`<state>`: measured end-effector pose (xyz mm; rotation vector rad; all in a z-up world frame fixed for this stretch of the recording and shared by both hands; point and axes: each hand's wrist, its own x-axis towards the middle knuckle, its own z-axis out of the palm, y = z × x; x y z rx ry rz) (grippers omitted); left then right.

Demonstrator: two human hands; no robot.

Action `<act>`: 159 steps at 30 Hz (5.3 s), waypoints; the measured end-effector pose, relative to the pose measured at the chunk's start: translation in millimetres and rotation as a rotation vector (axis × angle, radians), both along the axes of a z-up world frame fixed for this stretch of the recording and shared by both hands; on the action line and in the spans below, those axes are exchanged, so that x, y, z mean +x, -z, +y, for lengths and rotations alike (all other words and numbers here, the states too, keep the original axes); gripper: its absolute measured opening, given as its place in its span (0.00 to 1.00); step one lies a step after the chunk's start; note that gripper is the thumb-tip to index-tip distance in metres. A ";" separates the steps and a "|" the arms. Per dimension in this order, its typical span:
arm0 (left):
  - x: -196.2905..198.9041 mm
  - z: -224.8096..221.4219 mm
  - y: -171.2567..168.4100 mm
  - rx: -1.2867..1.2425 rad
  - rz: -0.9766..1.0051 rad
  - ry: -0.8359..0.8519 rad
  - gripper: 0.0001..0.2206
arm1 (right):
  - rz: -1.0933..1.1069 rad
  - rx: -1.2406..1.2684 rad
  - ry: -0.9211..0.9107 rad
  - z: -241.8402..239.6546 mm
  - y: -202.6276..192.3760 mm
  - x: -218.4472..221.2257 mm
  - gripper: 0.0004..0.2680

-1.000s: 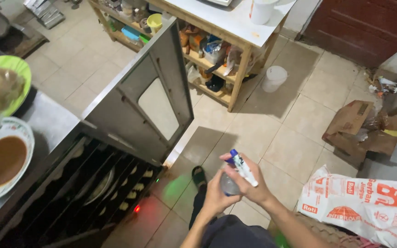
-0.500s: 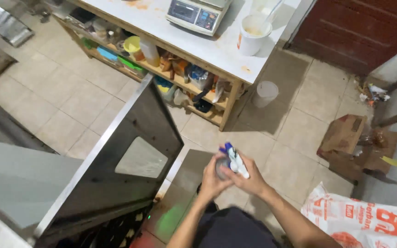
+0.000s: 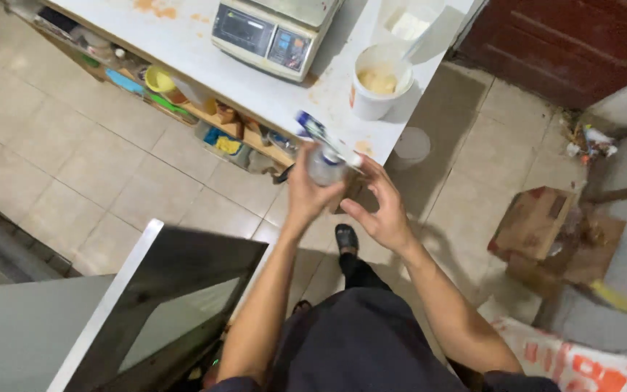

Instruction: Moving trays of shaped dough into a proofing cabinet and spraying them with water to maintain moisture.

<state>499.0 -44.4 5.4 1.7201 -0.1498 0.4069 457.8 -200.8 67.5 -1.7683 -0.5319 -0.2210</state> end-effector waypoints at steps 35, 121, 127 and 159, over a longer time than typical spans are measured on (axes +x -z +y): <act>199.7 -93.1 63.5 0.079 0.639 -0.267 0.25 | -0.003 -0.153 0.029 -117.6 66.2 316.7 0.07; 13.9 -16.8 -234.0 0.193 0.458 -0.345 0.04 | -0.662 -0.065 -0.291 -63.7 -106.7 164.4 0.05; 12.1 -12.6 -226.5 0.219 0.445 -0.334 0.05 | -0.713 -0.005 -0.276 -61.3 -98.1 166.3 0.04; 46.8 -29.7 -221.9 0.246 0.456 -0.112 0.05 | -0.344 -0.182 -0.003 -99.4 -110.6 128.5 0.03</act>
